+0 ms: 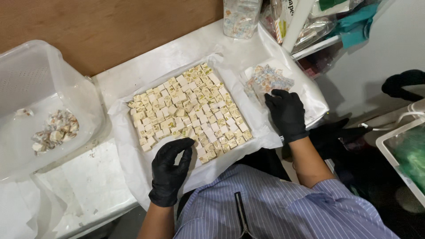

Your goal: The person, wearing black gloves, picks up individual pieces of nougat from a tray and wraps them in small clear plastic wrappers. The person also rolls some pieces in a tray of white powder before wrapping them.

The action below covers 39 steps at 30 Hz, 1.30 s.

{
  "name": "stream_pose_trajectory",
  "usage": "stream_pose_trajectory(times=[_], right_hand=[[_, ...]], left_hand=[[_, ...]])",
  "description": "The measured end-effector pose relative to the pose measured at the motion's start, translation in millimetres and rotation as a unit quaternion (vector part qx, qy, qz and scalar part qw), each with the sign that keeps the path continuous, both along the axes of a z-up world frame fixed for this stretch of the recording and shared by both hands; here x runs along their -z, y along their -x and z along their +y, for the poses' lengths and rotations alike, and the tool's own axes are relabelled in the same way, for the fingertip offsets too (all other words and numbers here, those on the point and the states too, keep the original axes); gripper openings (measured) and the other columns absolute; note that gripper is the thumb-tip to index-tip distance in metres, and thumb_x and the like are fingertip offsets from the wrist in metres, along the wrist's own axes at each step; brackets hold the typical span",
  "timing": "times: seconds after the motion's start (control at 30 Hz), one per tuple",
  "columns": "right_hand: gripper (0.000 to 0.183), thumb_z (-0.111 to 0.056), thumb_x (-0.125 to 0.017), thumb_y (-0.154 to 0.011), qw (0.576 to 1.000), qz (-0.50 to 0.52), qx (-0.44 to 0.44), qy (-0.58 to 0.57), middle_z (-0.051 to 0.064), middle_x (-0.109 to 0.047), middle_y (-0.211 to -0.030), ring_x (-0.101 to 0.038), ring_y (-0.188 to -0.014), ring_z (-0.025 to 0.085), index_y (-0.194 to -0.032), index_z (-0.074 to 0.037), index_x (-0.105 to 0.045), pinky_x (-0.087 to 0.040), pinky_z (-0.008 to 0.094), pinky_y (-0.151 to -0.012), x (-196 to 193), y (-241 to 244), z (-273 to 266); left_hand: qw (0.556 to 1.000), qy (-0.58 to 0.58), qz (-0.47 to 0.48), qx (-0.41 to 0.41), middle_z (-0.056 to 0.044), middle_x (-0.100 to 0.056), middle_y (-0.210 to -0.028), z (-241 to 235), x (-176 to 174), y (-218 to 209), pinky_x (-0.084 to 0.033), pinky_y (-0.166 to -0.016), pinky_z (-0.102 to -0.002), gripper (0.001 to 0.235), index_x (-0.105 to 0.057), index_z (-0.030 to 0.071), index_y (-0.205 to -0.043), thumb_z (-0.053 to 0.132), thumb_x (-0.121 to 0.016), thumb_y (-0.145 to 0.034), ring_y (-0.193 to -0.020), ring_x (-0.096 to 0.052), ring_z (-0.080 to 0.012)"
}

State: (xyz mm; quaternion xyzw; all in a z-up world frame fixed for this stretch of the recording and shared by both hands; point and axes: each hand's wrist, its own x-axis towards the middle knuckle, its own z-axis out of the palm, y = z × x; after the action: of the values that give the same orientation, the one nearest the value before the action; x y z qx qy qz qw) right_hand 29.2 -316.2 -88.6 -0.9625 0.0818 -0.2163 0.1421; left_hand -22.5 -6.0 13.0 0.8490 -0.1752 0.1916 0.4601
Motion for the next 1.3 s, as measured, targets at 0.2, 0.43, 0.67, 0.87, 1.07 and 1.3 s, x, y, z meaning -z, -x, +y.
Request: stream_pose_trajectory(times=[0.2,0.43,0.67,0.87,1.07,1.3], right_hand=[[0.007,0.004,-0.06,-0.08,0.908,-0.221,-0.13,-0.332,0.012,-0.057,-0.082,-0.055,-0.083,0.026,-0.083,-0.002,-0.058,-0.044,0.032,-0.073,-19,10,7],[0.019,-0.004,-0.044,-0.081,0.545,0.004,-0.29,-0.787,0.021,-0.054,-0.075,-0.052,-0.064,0.026,-0.098,0.005,-0.048,-0.045,0.026,-0.062,-55,54,96],[0.031,-0.021,-0.06,-0.072,0.882,0.128,-0.408,-0.198,0.016,-0.057,-0.074,-0.056,-0.067,0.021,-0.094,0.0,-0.055,-0.043,0.025,-0.064,-61,51,126],[0.02,-0.006,-0.066,-0.068,0.76,0.265,-0.197,-0.56,0.02,-0.057,-0.058,-0.053,-0.043,0.021,-0.083,0.005,-0.057,-0.037,0.024,-0.037,-89,46,157],[0.018,-0.016,-0.073,-0.063,0.811,0.271,-0.173,-0.489,0.012,-0.051,-0.038,-0.048,-0.031,0.014,-0.066,-0.003,-0.061,-0.034,0.019,-0.033,-102,44,187],[0.019,-0.027,-0.068,-0.073,0.947,0.105,-0.257,-0.162,0.0,-0.061,-0.075,-0.058,-0.073,0.021,-0.091,-0.023,-0.064,-0.046,0.034,-0.065,-69,1,159]], left_hand=[[0.999,0.041,0.016,0.019,-0.007,-0.064,-0.077,0,-4,0,-0.048,-0.069,-0.035,0.014,-0.066,0.012,-0.082,0.005,-0.064,-0.069,-0.077,-0.061,-0.0259],[0.989,0.129,0.062,0.048,-0.009,-0.063,-0.079,-16,15,5,-0.05,-0.066,-0.033,0.021,-0.064,0.011,-0.09,0.014,-0.067,-0.07,-0.075,-0.062,-0.0251],[0.949,0.228,0.216,-0.014,-0.01,-0.061,-0.071,-2,16,12,-0.047,-0.065,-0.035,0.014,-0.063,0.006,-0.078,0.017,-0.067,-0.071,-0.072,-0.061,-0.0225],[0.932,0.16,0.325,-0.027,-0.016,-0.059,-0.068,10,16,13,-0.044,-0.066,-0.037,0.024,-0.061,0.002,-0.071,0.025,-0.066,-0.068,-0.068,-0.058,-0.0277],[0.892,0.279,0.354,-0.032,-0.004,-0.058,-0.063,15,-10,18,-0.044,-0.062,-0.025,0.019,-0.062,0.007,-0.072,0.026,-0.066,-0.071,-0.061,-0.052,-0.0128],[0.876,0.333,0.322,-0.135,0.001,-0.053,-0.05,53,-16,5,-0.034,-0.045,-0.015,0.012,-0.061,0.011,-0.066,0.018,-0.063,-0.075,-0.044,-0.043,-0.0051]])
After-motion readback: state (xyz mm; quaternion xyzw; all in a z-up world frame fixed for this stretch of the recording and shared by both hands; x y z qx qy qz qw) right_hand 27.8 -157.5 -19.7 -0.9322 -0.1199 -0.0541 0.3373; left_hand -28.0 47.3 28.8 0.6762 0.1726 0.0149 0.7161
